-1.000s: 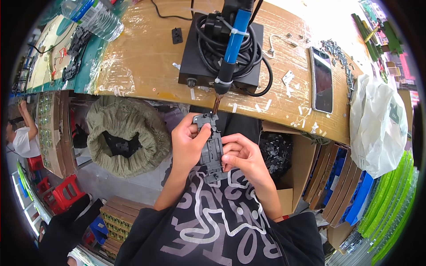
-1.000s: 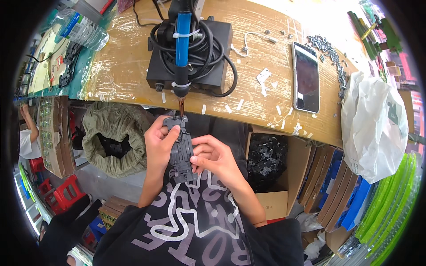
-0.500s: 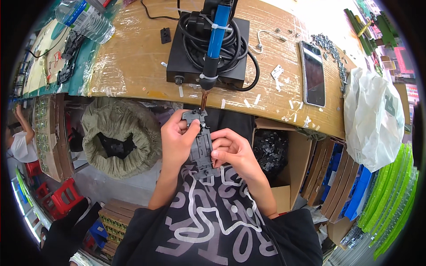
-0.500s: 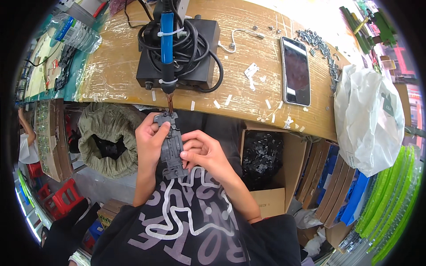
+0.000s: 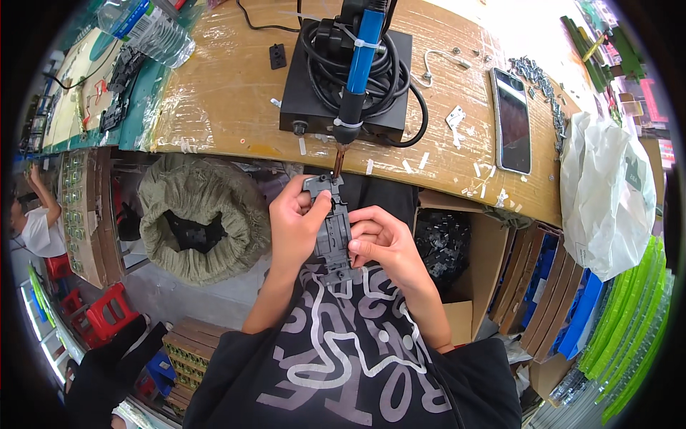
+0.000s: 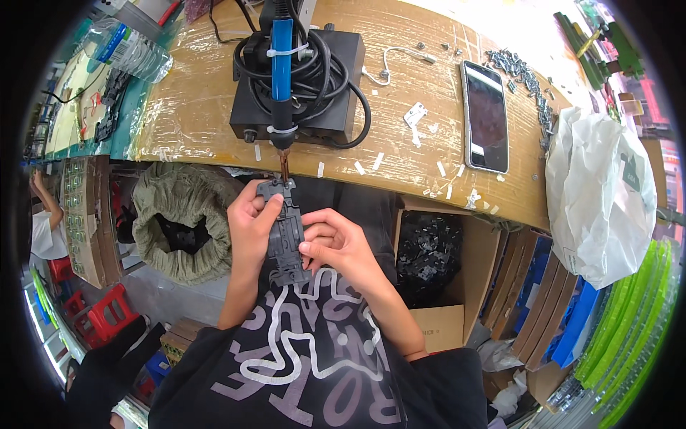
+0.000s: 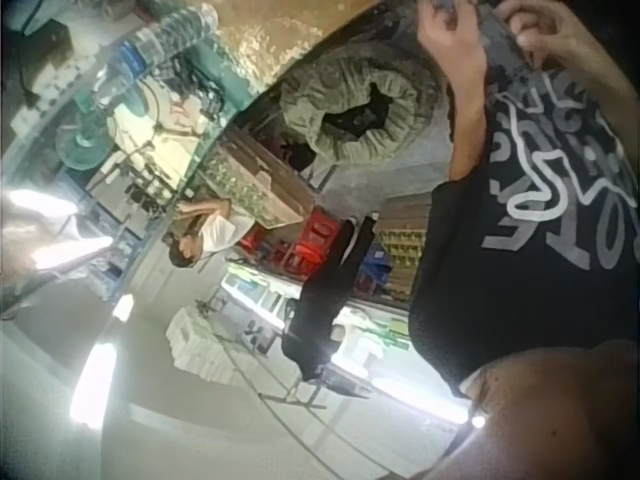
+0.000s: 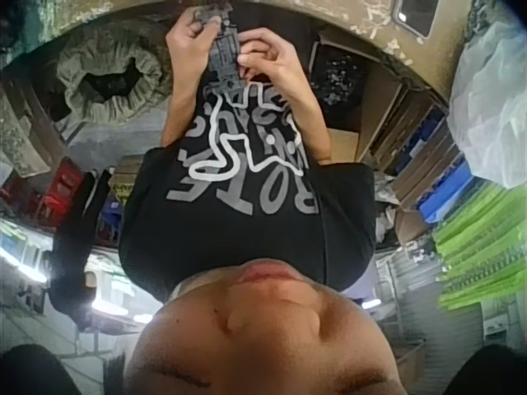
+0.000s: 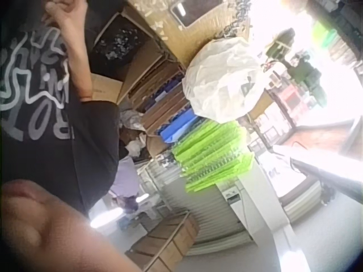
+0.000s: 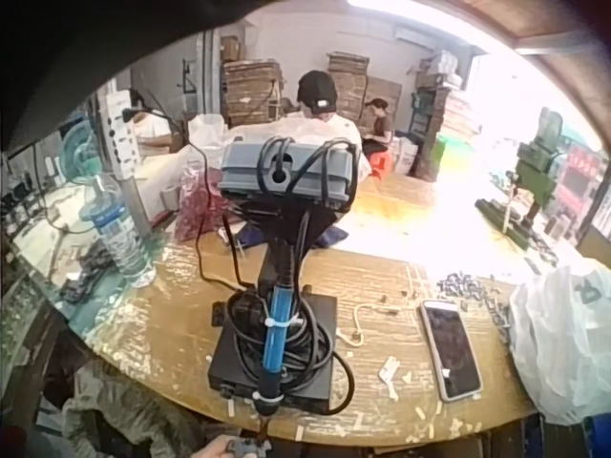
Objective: The person repeatedly picks up small metal components from a table and inserts them into a black plastic housing. They hold the housing under a stationary soldering iron, then place the assembled unit into a cloth bag. The cycle repeats with new components throughout the clip.
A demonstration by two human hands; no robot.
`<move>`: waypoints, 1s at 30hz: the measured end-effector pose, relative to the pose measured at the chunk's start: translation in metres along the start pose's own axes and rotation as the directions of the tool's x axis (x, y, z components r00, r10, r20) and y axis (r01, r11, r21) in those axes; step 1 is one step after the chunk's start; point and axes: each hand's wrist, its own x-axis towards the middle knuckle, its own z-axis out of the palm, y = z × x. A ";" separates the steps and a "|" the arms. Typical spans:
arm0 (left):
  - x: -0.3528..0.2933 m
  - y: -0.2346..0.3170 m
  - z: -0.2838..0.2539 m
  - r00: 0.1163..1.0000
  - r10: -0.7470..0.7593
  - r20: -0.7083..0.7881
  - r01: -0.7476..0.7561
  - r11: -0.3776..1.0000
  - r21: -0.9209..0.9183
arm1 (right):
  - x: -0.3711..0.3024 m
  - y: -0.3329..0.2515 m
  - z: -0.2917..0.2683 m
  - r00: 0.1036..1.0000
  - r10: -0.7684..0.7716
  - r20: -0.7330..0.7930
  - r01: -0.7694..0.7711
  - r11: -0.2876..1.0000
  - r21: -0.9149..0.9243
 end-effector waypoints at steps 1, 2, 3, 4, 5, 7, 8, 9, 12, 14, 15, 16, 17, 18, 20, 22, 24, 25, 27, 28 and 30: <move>-0.002 -0.003 0.002 1.000 0.023 -0.013 -0.023 1.000 -0.009 | 0.000 0.001 -0.003 1.000 -0.004 -0.004 0.004 1.000 -0.010; -0.004 -0.006 0.004 0.999 0.046 -0.025 -0.047 0.999 -0.017 | 0.000 0.001 -0.006 1.000 -0.009 -0.008 0.009 1.000 -0.019; -0.006 -0.009 0.006 0.998 0.051 -0.024 -0.051 0.999 0.002 | -0.001 0.002 -0.010 1.000 0.006 -0.008 -0.006 0.999 -0.037; -0.007 -0.012 0.007 1.000 0.015 -0.015 -0.015 1.000 -0.021 | -0.002 0.002 -0.013 1.000 0.018 -0.009 -0.019 0.999 -0.051; -0.008 -0.016 0.008 1.000 -0.021 -0.004 0.021 0.999 -0.043 | -0.003 0.003 -0.016 0.999 0.031 -0.010 -0.031 0.997 -0.064; -0.012 -0.027 0.007 0.989 -0.145 0.041 0.149 0.984 -0.100 | -0.007 0.006 -0.024 0.998 0.057 0.023 -0.055 0.995 -0.078; -0.014 -0.029 0.008 0.989 -0.131 0.062 0.135 0.988 -0.069 | -0.009 0.007 -0.027 0.997 0.072 0.034 -0.069 0.994 -0.086; -0.016 -0.029 0.010 0.990 -0.117 0.083 0.121 0.992 -0.039 | -0.010 0.007 -0.030 0.995 0.085 0.047 -0.080 0.991 -0.103; -0.024 -0.031 0.014 0.986 -0.126 0.114 0.128 0.992 -0.016 | -0.018 0.008 -0.036 0.995 0.076 0.065 -0.067 0.990 -0.123; -0.025 -0.038 0.014 0.987 -0.104 0.125 0.107 0.994 -0.011 | -0.019 0.012 -0.036 0.994 0.086 0.061 -0.079 0.991 -0.110; -0.025 -0.045 0.014 0.990 -0.081 0.115 0.077 0.996 0.036 | -0.018 0.016 -0.039 0.993 0.095 0.068 -0.087 0.989 -0.118; -0.024 -0.044 0.015 0.971 -0.183 0.154 0.173 0.982 0.078 | -0.017 0.019 -0.044 0.993 0.099 0.071 -0.090 0.988 -0.128; -0.023 -0.041 0.013 0.940 -0.284 0.187 0.264 0.957 0.124 | -0.015 0.022 -0.050 0.991 0.110 0.078 -0.104 0.991 -0.085; -0.023 -0.039 0.010 0.899 -0.381 0.214 0.349 0.921 0.175 | -0.015 0.025 -0.057 0.990 0.125 0.061 -0.121 0.991 -0.060; -0.019 -0.048 0.001 0.910 -0.338 0.240 0.317 0.940 0.124 | -0.018 0.030 -0.075 0.988 0.153 0.032 -0.152 0.988 -0.017; -0.014 -0.041 -0.016 0.933 -0.301 0.196 0.289 0.953 0.087 | -0.026 0.045 -0.113 0.983 0.095 -0.160 -0.101 0.995 -0.027; -0.003 -0.045 -0.061 0.979 -0.200 0.036 0.175 0.919 0.352 | -0.038 0.067 -0.164 0.873 0.069 -0.483 -0.063 0.998 0.029; -0.002 -0.038 -0.083 0.981 -0.164 -0.101 0.192 0.767 0.612 | -0.045 0.084 -0.190 0.771 0.042 -0.635 0.011 0.997 0.078; -0.002 -0.045 -0.145 0.977 0.107 -0.184 0.147 0.288 0.946 | -0.062 0.133 -0.253 0.552 0.054 -0.832 -0.051 0.998 0.031; -0.004 -0.039 -0.159 0.958 0.064 -0.279 0.261 0.203 0.944 | -0.069 0.148 -0.275 0.518 0.093 -0.850 -0.065 0.995 0.069; 0.002 -0.049 -0.204 0.880 -0.146 -0.452 0.459 0.505 0.731 | -0.081 0.161 -0.297 0.464 0.143 -0.874 -0.122 0.988 0.097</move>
